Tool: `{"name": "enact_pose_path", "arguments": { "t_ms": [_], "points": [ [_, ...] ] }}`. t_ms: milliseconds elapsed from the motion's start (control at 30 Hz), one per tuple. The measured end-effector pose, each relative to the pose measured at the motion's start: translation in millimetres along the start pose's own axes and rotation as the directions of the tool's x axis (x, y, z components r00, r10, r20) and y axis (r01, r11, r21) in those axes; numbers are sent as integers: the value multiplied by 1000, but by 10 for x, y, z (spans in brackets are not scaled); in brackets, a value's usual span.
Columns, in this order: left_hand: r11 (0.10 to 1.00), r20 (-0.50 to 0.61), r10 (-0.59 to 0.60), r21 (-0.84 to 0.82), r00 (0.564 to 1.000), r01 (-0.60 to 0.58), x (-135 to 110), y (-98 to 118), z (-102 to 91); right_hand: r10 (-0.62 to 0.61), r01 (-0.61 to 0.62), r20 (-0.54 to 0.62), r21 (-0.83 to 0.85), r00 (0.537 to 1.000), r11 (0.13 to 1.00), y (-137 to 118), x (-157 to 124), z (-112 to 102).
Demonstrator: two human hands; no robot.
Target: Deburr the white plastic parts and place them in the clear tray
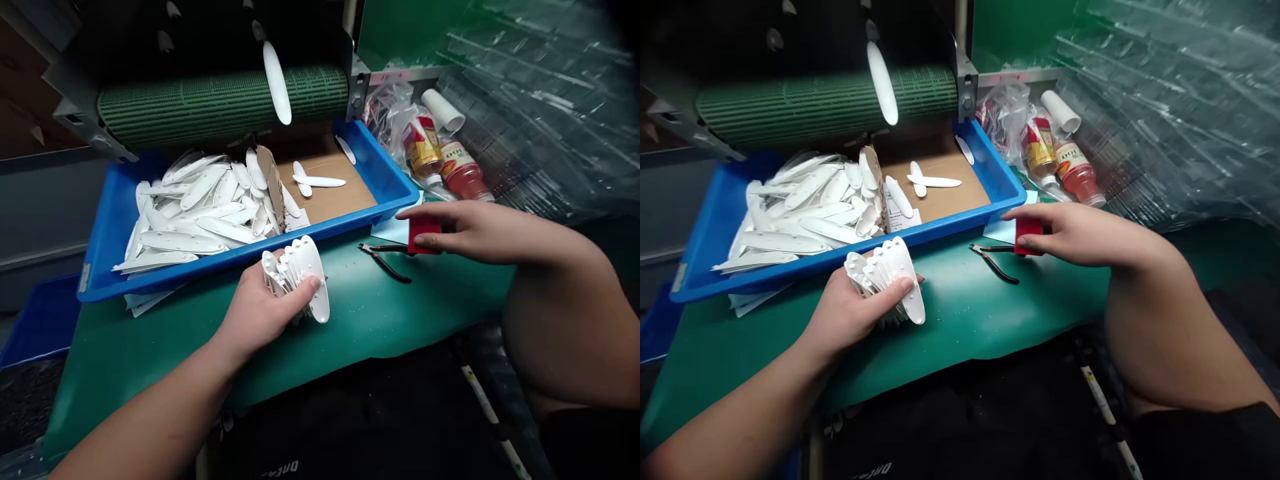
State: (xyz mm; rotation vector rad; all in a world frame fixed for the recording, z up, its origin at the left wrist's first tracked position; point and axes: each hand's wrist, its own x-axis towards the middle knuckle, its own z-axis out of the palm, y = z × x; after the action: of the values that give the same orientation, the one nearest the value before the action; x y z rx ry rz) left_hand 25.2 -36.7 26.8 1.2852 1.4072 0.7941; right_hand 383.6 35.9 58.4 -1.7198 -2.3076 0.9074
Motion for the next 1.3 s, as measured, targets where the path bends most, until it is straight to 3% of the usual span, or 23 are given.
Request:
{"name": "enact_pose_path", "arguments": {
  "t_ms": [100,167,233,300,367,533,700,833,933,1067,1167,1300],
  "points": [
    [997,-41,23,76,999,-19,-36,29,19,234,-256,-130,-188,964,948,171,-202,69],
    [990,-18,66,125,998,-63,-59,58,29,247,-332,-298,-284,922,899,184,-305,181],
    [979,17,109,170,994,-111,-74,75,40,92,-215,-359,-322,929,922,108,-355,332],
    [965,37,144,216,989,-149,-78,72,52,-97,-4,-270,-349,958,937,-22,-342,491],
    [959,39,147,237,988,-152,-70,53,61,-194,130,-139,-374,971,918,-154,-279,619],
    [975,50,99,197,994,-107,-35,-7,63,-121,109,-3,-411,993,905,-323,-135,723],
    [961,121,63,260,991,-92,-19,7,42,-57,37,-37,-409,998,912,-394,-132,722],
    [961,108,-39,276,993,8,26,49,21,-72,61,-51,-192,996,979,-525,-239,705],
    [975,103,-138,189,985,117,72,54,35,-295,289,-108,-64,950,955,-684,-372,723],
    [968,119,-244,-33,962,250,115,12,52,-544,512,-25,-305,839,803,-852,-410,845],
    [925,112,-338,-144,935,352,121,-36,27,-611,563,78,-494,788,663,-888,-291,966],
    [834,146,-445,-292,883,469,101,-89,-28,-628,587,113,-511,770,628,-864,-118,1060]
  ]
}}
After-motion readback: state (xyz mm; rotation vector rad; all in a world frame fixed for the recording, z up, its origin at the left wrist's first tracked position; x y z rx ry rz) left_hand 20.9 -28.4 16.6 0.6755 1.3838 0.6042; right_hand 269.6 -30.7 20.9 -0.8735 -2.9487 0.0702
